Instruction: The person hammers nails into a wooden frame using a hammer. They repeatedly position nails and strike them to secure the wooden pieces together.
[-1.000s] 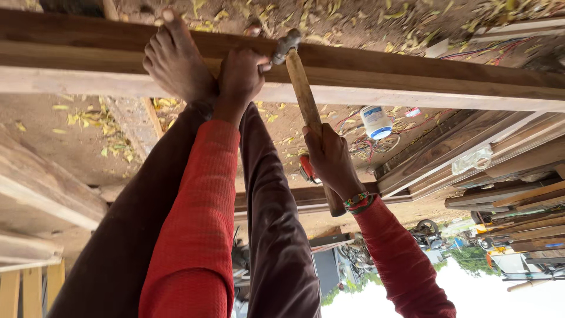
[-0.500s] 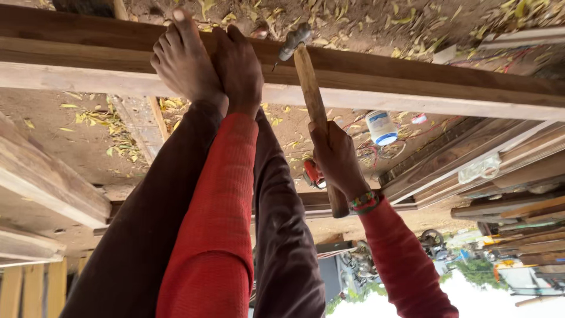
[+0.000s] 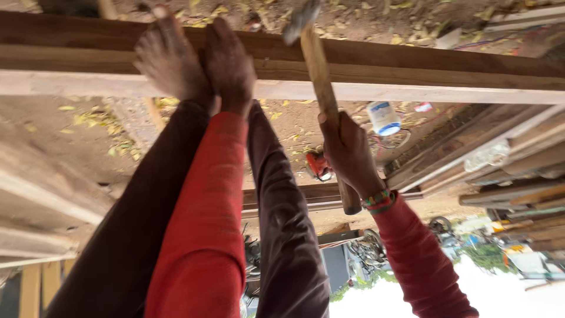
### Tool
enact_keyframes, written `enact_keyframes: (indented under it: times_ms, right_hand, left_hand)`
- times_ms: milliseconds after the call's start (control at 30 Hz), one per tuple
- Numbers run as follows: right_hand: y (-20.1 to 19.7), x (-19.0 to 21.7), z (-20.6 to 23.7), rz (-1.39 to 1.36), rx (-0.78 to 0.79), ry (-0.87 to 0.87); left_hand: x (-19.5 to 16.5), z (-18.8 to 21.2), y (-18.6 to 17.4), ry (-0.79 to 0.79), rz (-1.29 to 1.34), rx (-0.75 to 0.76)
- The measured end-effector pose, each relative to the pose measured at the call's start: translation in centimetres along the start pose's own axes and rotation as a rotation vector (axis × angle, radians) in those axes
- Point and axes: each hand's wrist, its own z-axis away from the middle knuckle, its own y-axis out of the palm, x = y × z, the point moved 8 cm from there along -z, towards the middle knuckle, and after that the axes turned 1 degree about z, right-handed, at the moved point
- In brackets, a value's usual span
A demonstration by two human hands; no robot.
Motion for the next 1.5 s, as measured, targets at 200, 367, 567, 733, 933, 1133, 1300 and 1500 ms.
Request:
enact_keyframes:
  times_ms: [200,367,567,733,933,1133,1300,1500]
  right_hand:
    - [-2.1,0.9,0.2,-0.098,-0.223,-0.144]
    - [1.2,0.4,-2.2,0.310,0.043,-0.107]
    - [-3.2,0.4,-0.3,-0.143,-0.216,-0.074]
    - [1.4,0.8,-2.3,0.630,-0.147,-0.249]
    - [-3.4,-2.2,-0.3,0.043,-0.091,-0.213]
    - [2.3,-3.9,-0.7,0.165,-0.219,-0.293]
    - [0.4,-1.4,-1.4,0.404,-0.074,-0.426]
    - [-5.3,1.8,0.6,-0.112,-0.544,-0.321]
  left_hand:
    - [0.2,0.6,-0.7,0.030,-0.030,-0.078]
    - [0.1,0.5,-1.0,0.051,0.079,-0.110]
    - [7.6,-0.8,-3.9,0.006,-0.243,-0.369]
    - [10.8,-1.2,-1.2,-0.048,-0.241,-0.296]
    - [9.4,0.1,-2.7,0.049,-0.275,-0.539]
    - [10.1,-0.8,-1.5,-0.045,-0.228,-0.334]
    - [10.2,-1.1,-1.6,-0.056,-0.237,-0.329]
    - [9.8,-0.7,-2.0,-0.004,-0.229,-0.369]
